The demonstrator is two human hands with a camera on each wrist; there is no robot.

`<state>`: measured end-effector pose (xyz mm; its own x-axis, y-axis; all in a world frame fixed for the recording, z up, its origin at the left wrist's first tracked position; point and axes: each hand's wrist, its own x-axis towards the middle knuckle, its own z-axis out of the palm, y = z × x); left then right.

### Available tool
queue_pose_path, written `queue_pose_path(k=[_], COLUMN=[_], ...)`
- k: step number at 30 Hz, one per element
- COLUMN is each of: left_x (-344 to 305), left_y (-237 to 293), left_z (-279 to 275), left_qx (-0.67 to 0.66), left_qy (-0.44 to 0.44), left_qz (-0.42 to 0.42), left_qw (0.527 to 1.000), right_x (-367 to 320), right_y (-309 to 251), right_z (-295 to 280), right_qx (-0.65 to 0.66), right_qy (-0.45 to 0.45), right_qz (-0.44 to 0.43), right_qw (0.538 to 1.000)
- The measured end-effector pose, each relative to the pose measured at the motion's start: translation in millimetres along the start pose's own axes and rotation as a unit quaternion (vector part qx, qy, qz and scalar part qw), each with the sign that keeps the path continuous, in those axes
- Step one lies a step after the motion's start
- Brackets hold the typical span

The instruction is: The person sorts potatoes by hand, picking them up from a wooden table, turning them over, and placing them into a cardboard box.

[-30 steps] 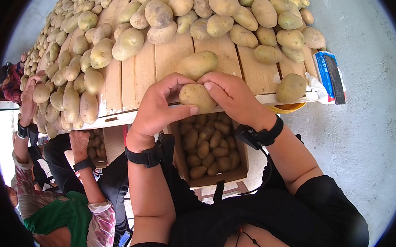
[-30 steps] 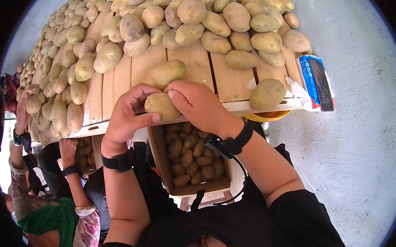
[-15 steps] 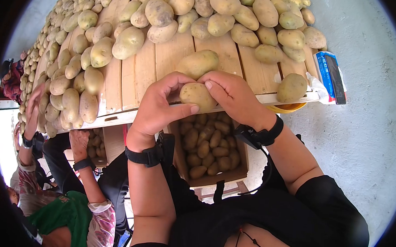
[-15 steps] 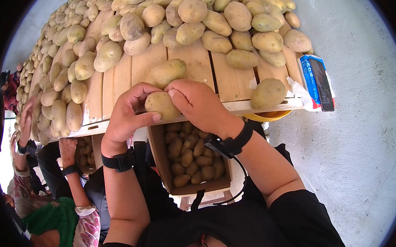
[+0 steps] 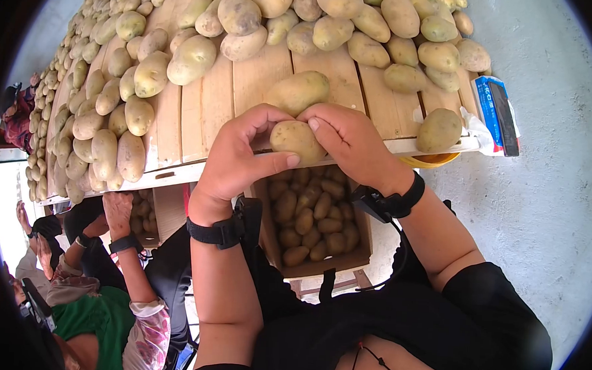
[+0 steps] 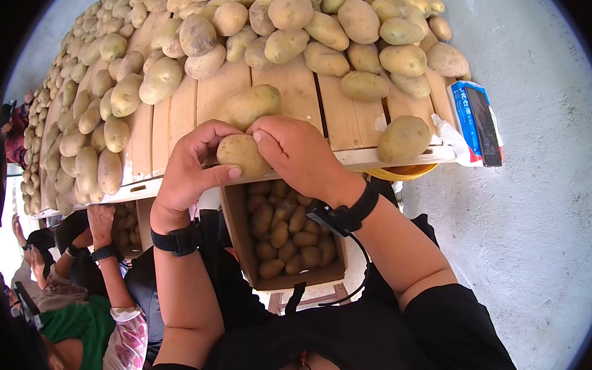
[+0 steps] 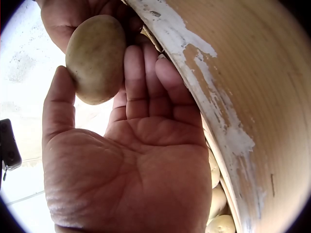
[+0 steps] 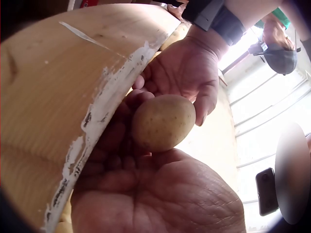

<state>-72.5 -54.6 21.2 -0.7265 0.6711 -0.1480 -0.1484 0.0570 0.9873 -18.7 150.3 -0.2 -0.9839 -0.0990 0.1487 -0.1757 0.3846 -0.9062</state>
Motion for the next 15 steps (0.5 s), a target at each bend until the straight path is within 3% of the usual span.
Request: queue_pose_path(k=[15], left_x=[0.3], left_y=[-0.5], left_z=[1.0], left_qx=[0.001], left_qy=[0.003], left_qz=[-0.002], left_qw=[1.000], right_x=[-0.6], right_y=[1.2], right_z=[0.8], right_qx=[-0.008], right_qy=[0.008], right_qz=[-0.003], right_qw=[1.000])
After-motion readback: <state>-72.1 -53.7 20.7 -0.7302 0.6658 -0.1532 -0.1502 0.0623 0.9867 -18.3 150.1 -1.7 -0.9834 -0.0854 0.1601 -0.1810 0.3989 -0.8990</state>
